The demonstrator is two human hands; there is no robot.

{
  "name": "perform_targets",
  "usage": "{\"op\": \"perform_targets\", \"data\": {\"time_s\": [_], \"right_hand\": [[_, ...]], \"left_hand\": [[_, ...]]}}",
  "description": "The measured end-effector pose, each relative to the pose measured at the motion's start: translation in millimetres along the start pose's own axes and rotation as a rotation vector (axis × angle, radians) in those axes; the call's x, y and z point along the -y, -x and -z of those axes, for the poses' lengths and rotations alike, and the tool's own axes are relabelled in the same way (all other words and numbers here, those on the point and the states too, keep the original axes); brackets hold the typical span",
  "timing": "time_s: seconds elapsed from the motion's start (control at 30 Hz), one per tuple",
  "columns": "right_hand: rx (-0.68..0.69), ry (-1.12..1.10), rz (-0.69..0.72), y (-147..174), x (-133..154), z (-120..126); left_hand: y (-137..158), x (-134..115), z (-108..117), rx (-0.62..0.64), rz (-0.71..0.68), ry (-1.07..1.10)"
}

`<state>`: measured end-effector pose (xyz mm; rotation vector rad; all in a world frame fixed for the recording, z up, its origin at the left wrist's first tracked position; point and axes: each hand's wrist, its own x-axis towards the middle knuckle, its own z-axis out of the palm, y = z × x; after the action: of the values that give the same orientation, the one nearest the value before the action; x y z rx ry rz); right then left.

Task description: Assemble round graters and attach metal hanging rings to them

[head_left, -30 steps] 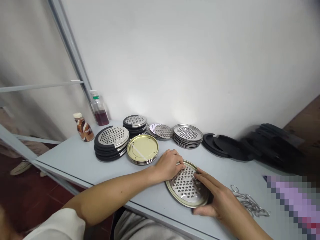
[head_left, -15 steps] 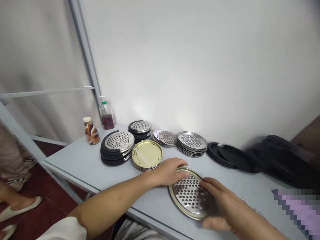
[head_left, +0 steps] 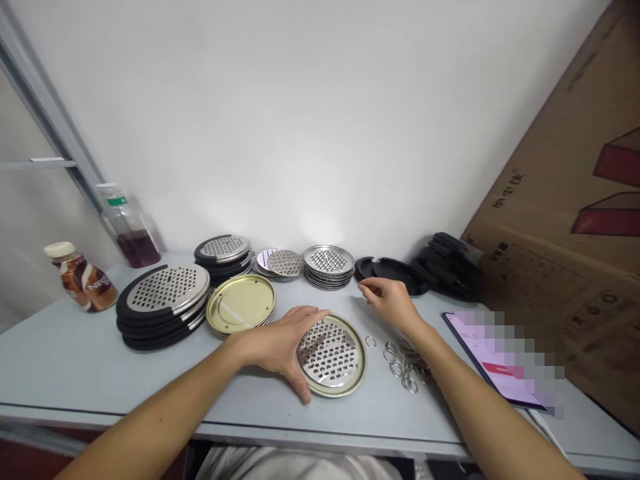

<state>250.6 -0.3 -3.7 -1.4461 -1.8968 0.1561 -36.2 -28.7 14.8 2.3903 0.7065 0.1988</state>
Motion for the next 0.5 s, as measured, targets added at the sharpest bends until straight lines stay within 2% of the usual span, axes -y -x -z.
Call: {"op": "perform_targets", "data": {"time_s": [0.13, 0.23, 0.33, 0.5], "right_hand": [[0.043, 0.014, 0.005, 0, 2, 0], [0.126, 0.042, 0.041, 1, 1, -6], [0.196, 0.074, 0.075, 4, 1, -11], [0.235, 0.076, 0.124, 6, 7, -11]], "left_hand": [[0, 0, 3, 0.054, 0.036, -0.063], [1, -3, 4, 0.055, 0.065, -0.091], [2, -5, 5, 0.057, 0.079, -0.082], [2, -6, 5, 0.043, 0.095, -0.028]]}}
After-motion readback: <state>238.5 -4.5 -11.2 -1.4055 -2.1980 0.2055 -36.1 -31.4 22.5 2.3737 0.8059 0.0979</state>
